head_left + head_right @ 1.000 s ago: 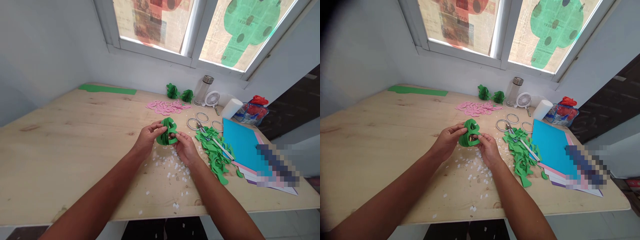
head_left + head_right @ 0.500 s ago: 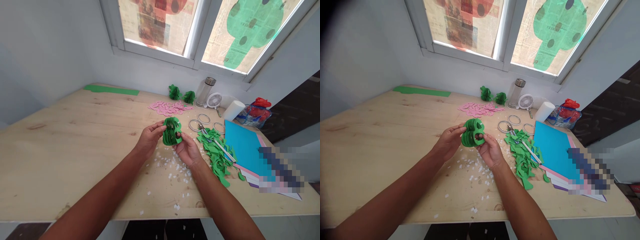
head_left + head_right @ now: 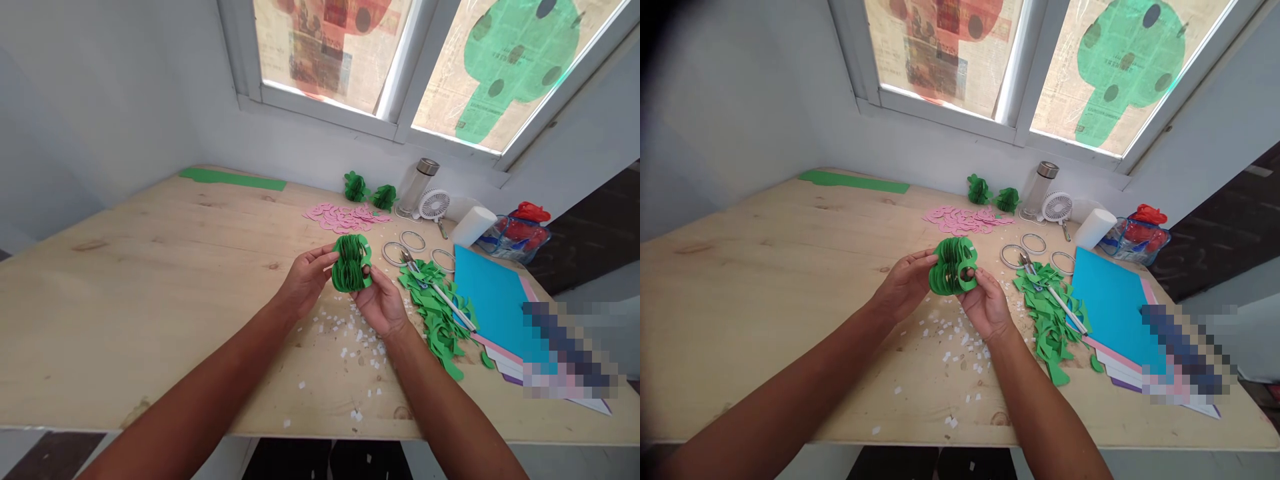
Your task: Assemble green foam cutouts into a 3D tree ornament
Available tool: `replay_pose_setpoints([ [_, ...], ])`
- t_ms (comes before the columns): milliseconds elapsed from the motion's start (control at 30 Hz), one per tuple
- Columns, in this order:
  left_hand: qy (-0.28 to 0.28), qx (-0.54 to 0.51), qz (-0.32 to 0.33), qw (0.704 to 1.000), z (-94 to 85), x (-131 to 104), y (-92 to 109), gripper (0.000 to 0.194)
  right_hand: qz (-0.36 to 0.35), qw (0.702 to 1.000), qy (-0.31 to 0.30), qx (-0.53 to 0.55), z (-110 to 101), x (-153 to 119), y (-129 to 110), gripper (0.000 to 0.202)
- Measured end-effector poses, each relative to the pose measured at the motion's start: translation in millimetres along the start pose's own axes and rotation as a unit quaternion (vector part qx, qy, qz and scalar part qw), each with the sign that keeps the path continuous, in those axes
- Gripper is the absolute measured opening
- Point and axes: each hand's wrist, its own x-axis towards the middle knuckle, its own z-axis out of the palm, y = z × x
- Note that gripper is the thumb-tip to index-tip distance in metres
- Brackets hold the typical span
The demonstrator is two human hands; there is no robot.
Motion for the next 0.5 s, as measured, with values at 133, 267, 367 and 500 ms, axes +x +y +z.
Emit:
replay_pose_setpoints([
  [133, -0.003, -0.005, -0.013, 1.000, 0.0, -0.8, -0.2, 0.028, 0.002, 1.000, -0.004, -0.006, 0.7, -0.4, 0.0, 0.008],
  [267, 0.007, 0.003, -0.022, 1.000, 0.9, -2.0, 0.5, 0.025, 0.003, 1.000, -0.014, 0.007, 2.1, -1.3, 0.2, 0.007],
  [367, 0.019, 0.011, -0.028, 0.999, 0.7, -1.8, 0.2, 0.024, -0.008, 1.000, -0.007, -0.002, 3.5, -1.8, 0.9, 0.007],
  [500, 0.041, 0.014, -0.027, 0.999, -0.5, 0.1, -1.8, 0.021, -0.037, 0.998, 0.013, -0.048, 4.3, -0.9, 3.2, 0.009],
])
